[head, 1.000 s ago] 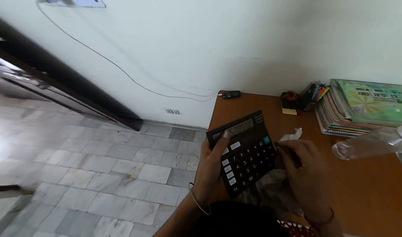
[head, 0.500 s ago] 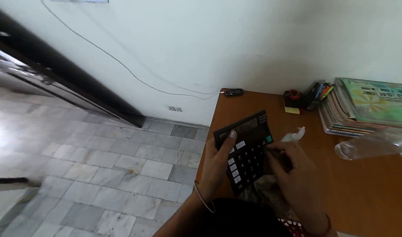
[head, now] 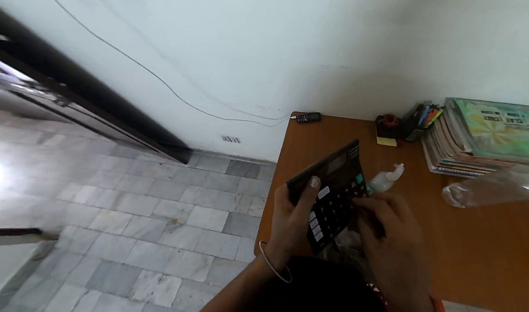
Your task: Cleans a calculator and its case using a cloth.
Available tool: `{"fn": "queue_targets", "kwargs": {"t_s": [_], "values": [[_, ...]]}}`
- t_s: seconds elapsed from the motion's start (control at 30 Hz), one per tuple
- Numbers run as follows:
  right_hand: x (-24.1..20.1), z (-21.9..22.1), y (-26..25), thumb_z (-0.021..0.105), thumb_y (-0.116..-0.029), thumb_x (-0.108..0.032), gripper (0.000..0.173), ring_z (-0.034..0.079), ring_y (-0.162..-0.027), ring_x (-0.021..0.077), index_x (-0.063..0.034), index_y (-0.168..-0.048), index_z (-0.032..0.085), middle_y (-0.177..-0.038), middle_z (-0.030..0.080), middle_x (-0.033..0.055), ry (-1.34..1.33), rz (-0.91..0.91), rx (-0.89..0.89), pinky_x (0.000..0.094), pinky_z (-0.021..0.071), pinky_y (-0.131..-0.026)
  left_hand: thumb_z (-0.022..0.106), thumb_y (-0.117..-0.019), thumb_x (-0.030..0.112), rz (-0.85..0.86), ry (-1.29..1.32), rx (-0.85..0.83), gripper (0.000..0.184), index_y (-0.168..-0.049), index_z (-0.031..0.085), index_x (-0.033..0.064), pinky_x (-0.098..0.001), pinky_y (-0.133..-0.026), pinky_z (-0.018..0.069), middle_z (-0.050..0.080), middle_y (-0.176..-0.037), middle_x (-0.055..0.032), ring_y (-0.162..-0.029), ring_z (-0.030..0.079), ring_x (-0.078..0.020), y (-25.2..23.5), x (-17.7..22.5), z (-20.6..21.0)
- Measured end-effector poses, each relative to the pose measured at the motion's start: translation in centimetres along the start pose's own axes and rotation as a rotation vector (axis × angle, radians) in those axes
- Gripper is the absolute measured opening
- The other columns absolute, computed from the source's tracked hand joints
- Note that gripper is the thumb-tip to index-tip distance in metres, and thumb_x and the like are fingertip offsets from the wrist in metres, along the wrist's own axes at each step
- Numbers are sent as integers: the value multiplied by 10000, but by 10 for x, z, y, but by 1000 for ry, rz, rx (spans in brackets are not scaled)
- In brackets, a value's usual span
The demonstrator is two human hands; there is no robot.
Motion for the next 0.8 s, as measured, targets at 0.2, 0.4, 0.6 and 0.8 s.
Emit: {"fn": "queue_targets", "kwargs": {"t_s": [0.2, 0.4, 0.6, 0.8], "values": [[-4, 15, 2, 630, -848, -45, 141, 649, -731, 158, -29, -889, 764, -902, 648, 142, 51, -89, -18, 189, 530, -608, 509, -991, 134, 135, -82, -34, 264, -1142, 716, 198, -141, -767, 560, 726, -930, 164, -849, 670, 69, 3, 9, 6], [-8, 21, 4, 606, -856, -14, 91, 719, -816, 216, -27, -883, 692, -913, 715, 155, 24, -131, -21, 235, 569, -667, 514, -985, 123, 138, -89, -20, 260, -1145, 713, 172, -138, -747, 560, 725, -912, 154, -829, 669, 69, 4, 7, 8], [-7, 24, 8, 621, -840, -15, 52, 658, -709, 151, -25, -890, 608, -822, 671, 111, -107, -76, -43, 201, 531, -616, 512, -983, 114, 114, -88, 8, 255, -1132, 715, 154, -137, -737, 559, 719, -887, 158, -808, 663, 77, 4, 2, 8], [-31, 30, 17, 624, -883, -26, 65, 639, -760, 124, -73, -906, 585, -829, 658, 87, -270, -128, -98, 158, 510, -671, 520, -980, 133, 67, -88, 23, 247, -1125, 719, 139, -117, -640, 529, 682, -789, 158, -686, 623, 86, 3, -12, 7]]}}
Point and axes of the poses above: each hand's wrist, its own y-axis away from the middle knuckle, its own z-axis out of the palm, x = y × z, the point moved 7 cm from there along -y, towards the middle knuckle
